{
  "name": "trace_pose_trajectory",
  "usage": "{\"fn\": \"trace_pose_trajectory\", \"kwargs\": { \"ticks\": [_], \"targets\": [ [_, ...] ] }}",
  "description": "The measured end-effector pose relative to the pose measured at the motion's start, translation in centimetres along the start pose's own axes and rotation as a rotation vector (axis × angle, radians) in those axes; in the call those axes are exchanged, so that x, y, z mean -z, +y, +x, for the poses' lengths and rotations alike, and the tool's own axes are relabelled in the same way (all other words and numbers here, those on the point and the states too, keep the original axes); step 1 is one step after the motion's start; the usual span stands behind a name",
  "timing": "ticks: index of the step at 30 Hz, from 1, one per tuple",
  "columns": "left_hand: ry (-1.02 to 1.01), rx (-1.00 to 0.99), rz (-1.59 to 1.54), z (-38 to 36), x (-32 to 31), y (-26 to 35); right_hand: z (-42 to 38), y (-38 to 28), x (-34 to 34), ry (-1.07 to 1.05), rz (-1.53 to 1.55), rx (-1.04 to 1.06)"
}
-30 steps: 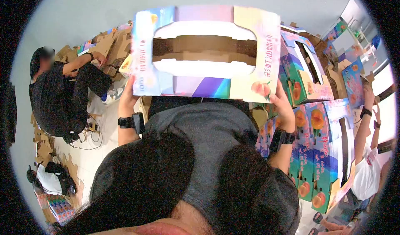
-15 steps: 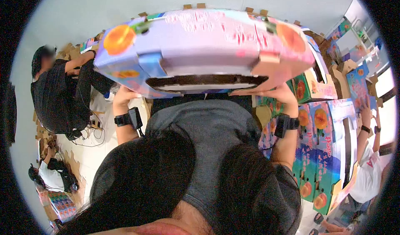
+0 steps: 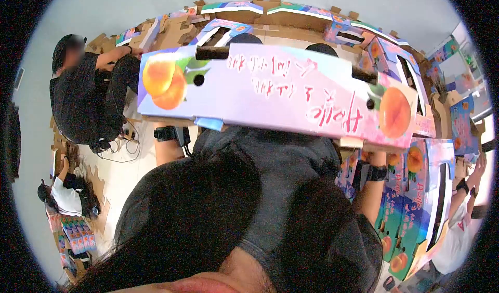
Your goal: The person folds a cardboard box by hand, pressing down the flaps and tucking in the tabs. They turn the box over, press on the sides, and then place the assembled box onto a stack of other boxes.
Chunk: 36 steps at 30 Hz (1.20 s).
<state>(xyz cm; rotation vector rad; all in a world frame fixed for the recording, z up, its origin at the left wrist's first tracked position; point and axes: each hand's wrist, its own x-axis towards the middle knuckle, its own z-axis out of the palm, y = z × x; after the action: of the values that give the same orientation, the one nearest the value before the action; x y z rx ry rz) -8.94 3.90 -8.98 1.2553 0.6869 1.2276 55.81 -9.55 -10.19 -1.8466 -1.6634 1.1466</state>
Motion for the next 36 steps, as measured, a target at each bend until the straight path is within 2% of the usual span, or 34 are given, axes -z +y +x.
{"fn": "trace_pose_trajectory", "kwargs": {
  "ticks": [9,29,34,36],
  "targets": [
    [0.034,0.029,0.041,-0.8,-1.3,0.4,-1.2,-2.1,-1.1,0.14,0.087,0.107],
    [0.154,-0.128,-0.07,-2.8,-0.4,-0.1,1.3,-5.3,-1.5,-0.024,-0.06,0.129],
    [0.146,-0.154,-0.107,-2.0,0.8,-0.1,2.7,-6.2,-1.5,-0.074,0.021,0.218],
    [0.154,-0.135,-0.117,-1.7,1.2,-0.2,2.8,-7.1,-1.9,-0.009,0.143,0.287]
  ]
}}
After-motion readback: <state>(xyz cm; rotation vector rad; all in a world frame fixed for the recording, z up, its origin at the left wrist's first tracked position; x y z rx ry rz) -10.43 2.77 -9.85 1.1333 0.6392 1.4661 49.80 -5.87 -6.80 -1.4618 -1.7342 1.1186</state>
